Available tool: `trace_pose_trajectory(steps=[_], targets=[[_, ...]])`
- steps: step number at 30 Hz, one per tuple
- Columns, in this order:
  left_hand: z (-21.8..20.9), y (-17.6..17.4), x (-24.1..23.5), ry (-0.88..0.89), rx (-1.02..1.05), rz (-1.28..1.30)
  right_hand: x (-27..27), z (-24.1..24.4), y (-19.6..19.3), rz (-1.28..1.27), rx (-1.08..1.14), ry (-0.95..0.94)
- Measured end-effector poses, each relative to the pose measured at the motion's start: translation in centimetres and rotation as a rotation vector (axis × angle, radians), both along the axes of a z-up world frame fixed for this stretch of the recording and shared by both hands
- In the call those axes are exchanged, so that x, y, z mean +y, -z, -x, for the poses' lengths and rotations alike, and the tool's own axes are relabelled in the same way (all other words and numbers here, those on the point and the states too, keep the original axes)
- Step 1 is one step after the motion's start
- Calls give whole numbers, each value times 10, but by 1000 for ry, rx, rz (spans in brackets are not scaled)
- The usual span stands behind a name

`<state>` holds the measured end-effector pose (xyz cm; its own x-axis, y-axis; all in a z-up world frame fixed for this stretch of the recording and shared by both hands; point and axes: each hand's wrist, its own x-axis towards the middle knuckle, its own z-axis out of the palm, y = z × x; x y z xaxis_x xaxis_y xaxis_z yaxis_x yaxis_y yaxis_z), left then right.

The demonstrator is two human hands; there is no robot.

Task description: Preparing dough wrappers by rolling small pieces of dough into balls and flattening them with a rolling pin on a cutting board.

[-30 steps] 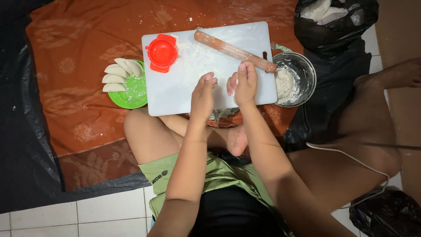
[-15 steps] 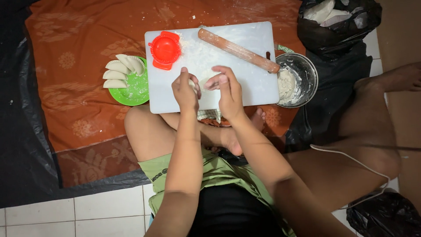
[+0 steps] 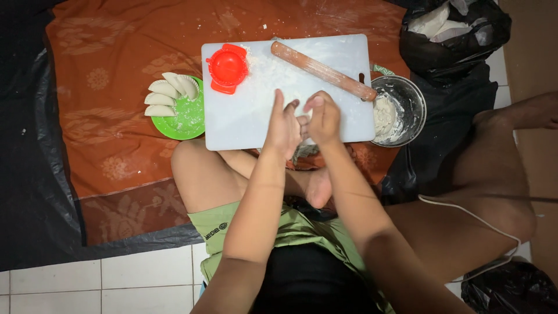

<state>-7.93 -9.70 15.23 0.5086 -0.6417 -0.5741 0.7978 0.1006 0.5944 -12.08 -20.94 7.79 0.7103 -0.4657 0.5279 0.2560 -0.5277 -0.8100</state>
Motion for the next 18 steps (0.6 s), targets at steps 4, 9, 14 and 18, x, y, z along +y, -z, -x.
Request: trace_pose_trajectory(steps=[4, 9, 14, 18], targets=[[-1, 34, 0, 60, -360, -395, -13, 6, -6, -307, 103, 57], [21, 9, 6, -234, -663, -404, 4, -2, -35, -963, 270, 130], [15, 27, -4, -488, -697, -447, 41, 9, -41, -1024, 364, -301], [-19, 50, 5, -882, -543, -420, 20, 19, -64, -725, 530, -614]])
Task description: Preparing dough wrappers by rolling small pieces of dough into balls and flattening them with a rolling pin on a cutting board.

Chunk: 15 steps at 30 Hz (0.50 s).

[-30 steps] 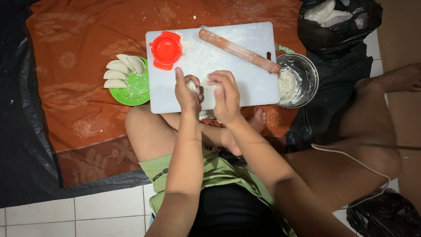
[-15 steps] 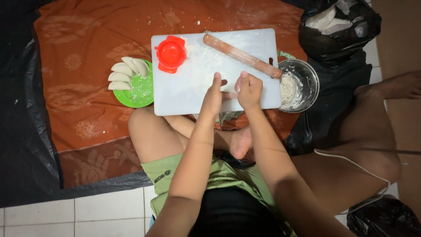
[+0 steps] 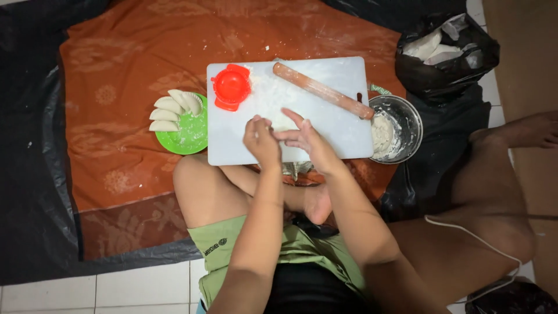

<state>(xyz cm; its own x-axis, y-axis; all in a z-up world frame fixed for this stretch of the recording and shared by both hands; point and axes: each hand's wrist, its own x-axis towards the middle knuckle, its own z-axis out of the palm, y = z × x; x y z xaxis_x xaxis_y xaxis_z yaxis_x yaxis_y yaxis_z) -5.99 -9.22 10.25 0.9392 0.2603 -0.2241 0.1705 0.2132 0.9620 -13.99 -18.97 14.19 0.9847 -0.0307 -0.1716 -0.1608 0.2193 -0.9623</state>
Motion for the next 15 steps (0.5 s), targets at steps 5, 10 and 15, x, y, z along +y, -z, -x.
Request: trace_pose_trajectory(steps=[5, 10, 15], targets=[[3, -9, 14, 184, -103, 187, 10, 6, -17, 383, -342, 376], [13, -21, 7, 242, 16, 317, 29, -1, -17, 629, -639, 495], [23, -39, -10, 519, 353, 90, 23, -11, 11, 740, -764, 479]])
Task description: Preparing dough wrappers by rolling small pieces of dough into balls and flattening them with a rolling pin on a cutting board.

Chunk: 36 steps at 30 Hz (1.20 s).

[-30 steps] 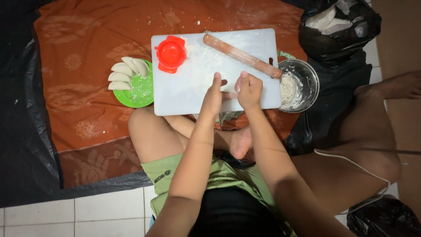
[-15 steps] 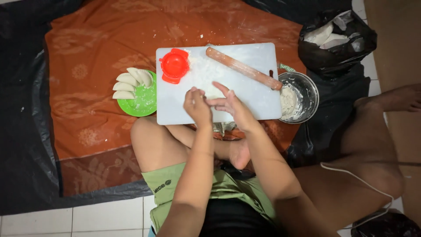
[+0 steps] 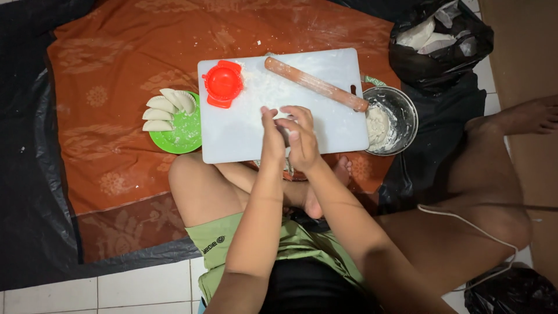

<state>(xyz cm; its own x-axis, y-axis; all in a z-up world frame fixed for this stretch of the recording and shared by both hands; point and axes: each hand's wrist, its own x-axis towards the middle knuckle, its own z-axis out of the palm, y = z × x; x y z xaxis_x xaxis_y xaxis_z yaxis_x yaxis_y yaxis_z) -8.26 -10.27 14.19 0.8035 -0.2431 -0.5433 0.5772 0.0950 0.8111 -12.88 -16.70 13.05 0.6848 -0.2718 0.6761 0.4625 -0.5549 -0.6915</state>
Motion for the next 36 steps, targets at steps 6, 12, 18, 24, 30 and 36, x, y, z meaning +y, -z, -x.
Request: trace_pose_trajectory(steps=[6, 12, 18, 24, 30, 36], targets=[[37, -93, 4, 287, 15, 249, -58, 4, 56, -187, 220, 191], [26, -37, 5, 246, -359, 31, -88, 11, 49, -766, 120, 69], [28, -39, 0, 244, -542, -35, -59, -2, 32, -1033, 505, 219], [0, 22, -20, -165, -563, -388, -40, 8, 11, -822, 585, -349], [-11, 19, -14, -209, -440, -171, -62, 16, -17, -531, 643, -99], [-8, 21, -10, -171, -223, 48, -25, 9, -17, -324, 188, 160]])
